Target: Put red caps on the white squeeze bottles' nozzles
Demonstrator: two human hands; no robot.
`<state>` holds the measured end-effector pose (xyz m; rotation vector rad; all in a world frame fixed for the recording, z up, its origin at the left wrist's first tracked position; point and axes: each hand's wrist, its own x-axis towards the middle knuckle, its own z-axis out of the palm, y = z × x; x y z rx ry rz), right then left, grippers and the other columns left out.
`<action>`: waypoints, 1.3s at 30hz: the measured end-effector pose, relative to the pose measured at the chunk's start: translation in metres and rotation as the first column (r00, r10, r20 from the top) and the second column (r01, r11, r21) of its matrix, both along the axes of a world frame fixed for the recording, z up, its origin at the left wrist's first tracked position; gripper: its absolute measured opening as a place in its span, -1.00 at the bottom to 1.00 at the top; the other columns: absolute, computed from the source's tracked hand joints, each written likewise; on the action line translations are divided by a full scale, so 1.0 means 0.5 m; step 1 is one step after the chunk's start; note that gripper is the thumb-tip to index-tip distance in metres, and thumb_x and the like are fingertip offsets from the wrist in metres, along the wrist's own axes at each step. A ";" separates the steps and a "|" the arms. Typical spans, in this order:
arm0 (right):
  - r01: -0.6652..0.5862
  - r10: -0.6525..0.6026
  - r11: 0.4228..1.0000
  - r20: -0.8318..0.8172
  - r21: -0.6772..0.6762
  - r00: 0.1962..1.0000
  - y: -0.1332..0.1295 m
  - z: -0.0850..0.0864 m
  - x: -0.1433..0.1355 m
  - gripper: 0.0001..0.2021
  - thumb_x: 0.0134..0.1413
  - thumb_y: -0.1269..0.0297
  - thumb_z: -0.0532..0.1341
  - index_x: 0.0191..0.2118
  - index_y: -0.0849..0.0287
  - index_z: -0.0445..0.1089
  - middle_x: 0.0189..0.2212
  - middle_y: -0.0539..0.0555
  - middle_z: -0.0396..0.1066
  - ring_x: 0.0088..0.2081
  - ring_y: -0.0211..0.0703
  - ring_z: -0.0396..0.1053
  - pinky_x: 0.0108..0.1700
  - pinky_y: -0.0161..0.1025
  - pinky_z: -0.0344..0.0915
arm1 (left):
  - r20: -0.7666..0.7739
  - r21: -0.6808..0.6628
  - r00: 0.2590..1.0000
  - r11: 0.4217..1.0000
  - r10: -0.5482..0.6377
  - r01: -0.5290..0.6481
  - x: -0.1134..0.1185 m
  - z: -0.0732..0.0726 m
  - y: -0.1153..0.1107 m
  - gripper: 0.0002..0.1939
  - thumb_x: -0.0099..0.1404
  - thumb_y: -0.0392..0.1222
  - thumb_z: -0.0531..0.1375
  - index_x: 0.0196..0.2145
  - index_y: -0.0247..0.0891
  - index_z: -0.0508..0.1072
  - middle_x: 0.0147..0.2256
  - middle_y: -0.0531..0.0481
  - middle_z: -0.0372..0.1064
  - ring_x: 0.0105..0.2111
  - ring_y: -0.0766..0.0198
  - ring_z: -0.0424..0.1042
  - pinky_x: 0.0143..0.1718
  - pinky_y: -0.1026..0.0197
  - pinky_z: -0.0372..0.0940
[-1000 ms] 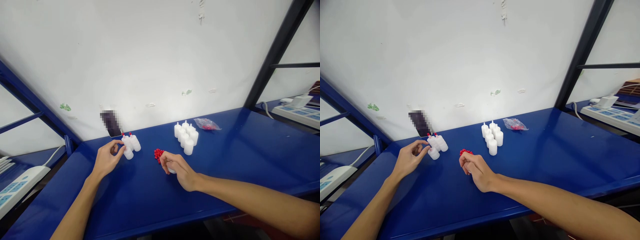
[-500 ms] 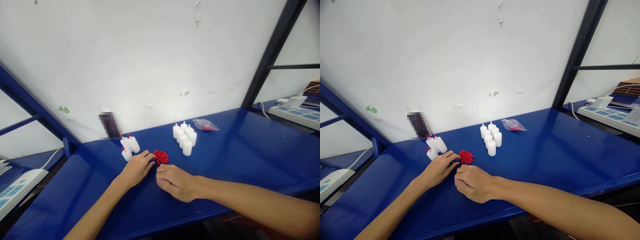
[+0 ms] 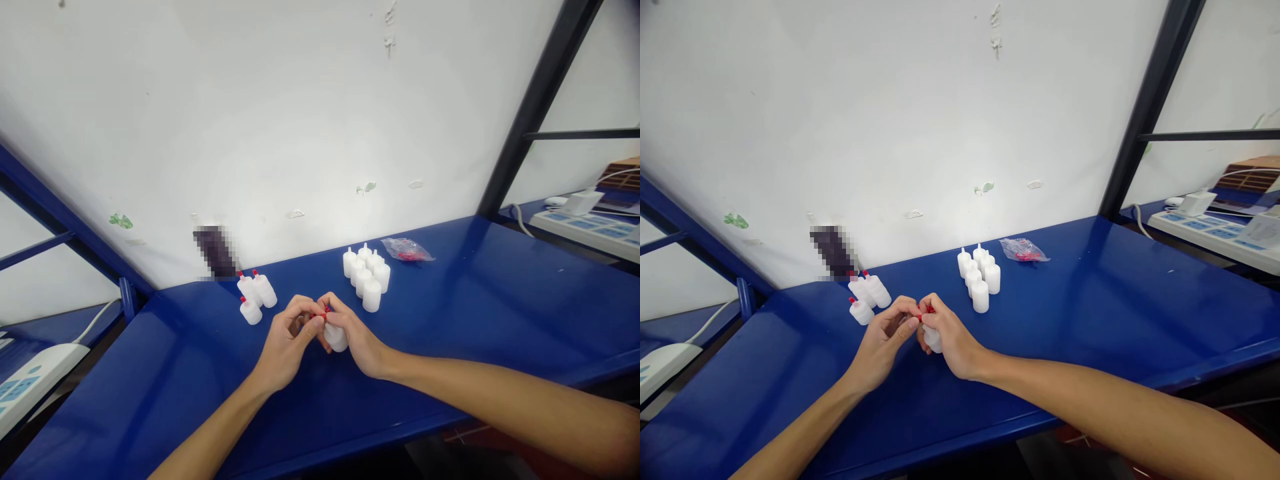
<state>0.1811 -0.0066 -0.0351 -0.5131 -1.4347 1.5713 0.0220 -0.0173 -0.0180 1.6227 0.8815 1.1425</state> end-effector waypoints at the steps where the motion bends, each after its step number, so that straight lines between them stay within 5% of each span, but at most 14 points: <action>1: -0.019 0.019 1.000 -0.042 -0.001 0.999 -0.001 0.001 -0.002 -0.89 0.23 0.22 -0.03 -0.29 0.11 0.08 -0.58 -0.11 0.19 -0.53 -0.26 0.16 -0.42 -0.30 0.13 | 0.047 -0.032 0.999 0.999 -0.026 0.028 0.008 -0.005 -0.004 -0.82 0.36 -0.08 0.19 -0.24 -0.26 0.42 -0.21 0.02 0.22 -0.45 0.37 0.40 -0.37 0.21 0.38; 11: -0.041 0.038 0.998 -0.064 -0.049 0.997 -0.005 0.005 -0.003 -0.89 0.19 0.25 0.03 -0.25 0.11 0.04 -0.57 -0.13 0.20 -0.51 -0.29 0.18 -0.40 -0.32 0.09 | 0.187 -0.092 0.981 0.994 -0.041 0.059 0.019 -0.028 -0.005 -0.84 0.34 -0.11 0.22 -0.27 -0.27 0.46 -0.24 0.03 0.22 -0.48 0.43 0.37 -0.43 0.27 0.34; 20: 0.025 -0.027 0.997 -0.023 -0.071 0.999 -0.017 0.013 0.006 -0.92 0.09 0.32 0.05 -0.28 0.10 0.09 -0.59 -0.18 0.13 -0.63 -0.37 0.08 -0.58 -0.39 0.05 | -0.153 0.077 0.987 0.996 0.054 -0.043 0.017 -0.018 -0.019 -0.83 0.33 -0.07 0.23 -0.23 -0.19 0.56 -0.24 -0.04 0.21 -0.25 0.25 0.28 -0.20 0.18 0.31; 24: 0.018 -0.018 0.999 -0.019 -0.044 1.000 -0.021 0.012 0.009 -0.91 0.04 0.38 0.04 -0.29 0.10 0.10 -0.61 -0.19 0.10 -0.66 -0.39 -0.01 -0.62 -0.42 0.01 | -0.174 0.080 0.985 0.997 0.009 0.005 0.030 -0.015 -0.032 -0.83 0.35 -0.08 0.21 -0.23 -0.19 0.54 -0.23 -0.04 0.20 -0.25 0.25 0.27 -0.19 0.17 0.31; 28: 0.022 -0.023 0.999 0.031 0.039 0.999 -0.016 0.005 0.005 -0.89 0.21 0.24 0.06 -0.19 0.09 0.09 -0.59 -0.19 0.14 -0.64 -0.35 0.07 -0.60 -0.38 0.07 | -0.170 0.167 0.984 0.986 0.059 -0.030 0.020 -0.011 -0.027 -0.84 0.37 -0.11 0.17 -0.24 -0.20 0.50 -0.24 -0.03 0.21 -0.29 0.27 0.28 -0.25 0.21 0.31; 31: 0.050 -0.068 0.991 0.147 0.124 0.987 -0.012 0.002 0.005 -0.84 0.30 0.16 0.03 -0.10 0.09 0.10 -0.53 -0.14 0.21 -0.60 -0.32 0.14 -0.53 -0.34 0.11 | -0.102 0.411 0.933 0.869 0.344 -0.275 -0.039 0.009 0.006 -0.84 0.37 -0.10 0.15 -0.29 -0.22 0.45 -0.31 0.00 0.25 -0.32 0.27 0.27 -0.28 0.23 0.27; 33: 0.051 -0.093 0.980 0.215 0.191 0.972 -0.012 0.004 0.007 -0.87 0.30 0.20 0.04 -0.12 0.10 0.14 -0.50 -0.12 0.23 -0.54 -0.31 0.16 -0.45 -0.31 0.13 | -0.019 0.561 0.797 0.666 0.603 -0.491 -0.101 0.026 0.037 -0.84 0.34 -0.10 0.17 -0.31 -0.24 0.44 -0.31 0.00 0.29 -0.32 0.27 0.29 -0.29 0.22 0.24; 35: 0.016 -0.084 0.971 0.276 0.240 0.957 -0.014 0.008 0.011 -0.92 0.27 0.26 0.07 -0.19 0.12 0.20 -0.53 -0.12 0.21 -0.51 -0.29 0.15 -0.41 -0.29 0.12 | -0.019 0.626 0.648 0.515 0.761 -0.586 -0.165 0.037 0.064 -0.82 0.28 -0.08 0.23 -0.31 -0.26 0.47 -0.32 0.01 0.30 -0.36 0.29 0.29 -0.32 0.23 0.23; 36: -0.007 -0.073 0.967 0.305 0.254 0.950 -0.015 0.010 0.012 -0.94 0.26 0.28 0.08 -0.25 0.13 0.22 -0.56 -0.12 0.20 -0.52 -0.29 0.14 -0.41 -0.29 0.11 | -0.029 0.637 0.593 0.472 0.805 -0.610 -0.192 0.038 0.075 -0.81 0.27 -0.07 0.23 -0.30 -0.26 0.49 -0.33 0.02 0.29 -0.39 0.31 0.27 -0.34 0.23 0.22; 39: -0.043 -0.053 0.967 0.360 0.253 0.932 -0.018 0.014 0.015 -0.86 0.22 0.34 0.08 -0.39 0.15 0.22 -0.64 -0.13 0.13 -0.57 -0.31 0.10 -0.45 -0.29 0.04 | -0.148 0.681 0.539 0.481 0.829 -0.553 -0.242 0.028 0.091 -0.80 0.24 -0.06 0.25 -0.33 -0.27 0.52 -0.39 0.06 0.26 -0.46 0.34 0.19 -0.38 0.24 0.20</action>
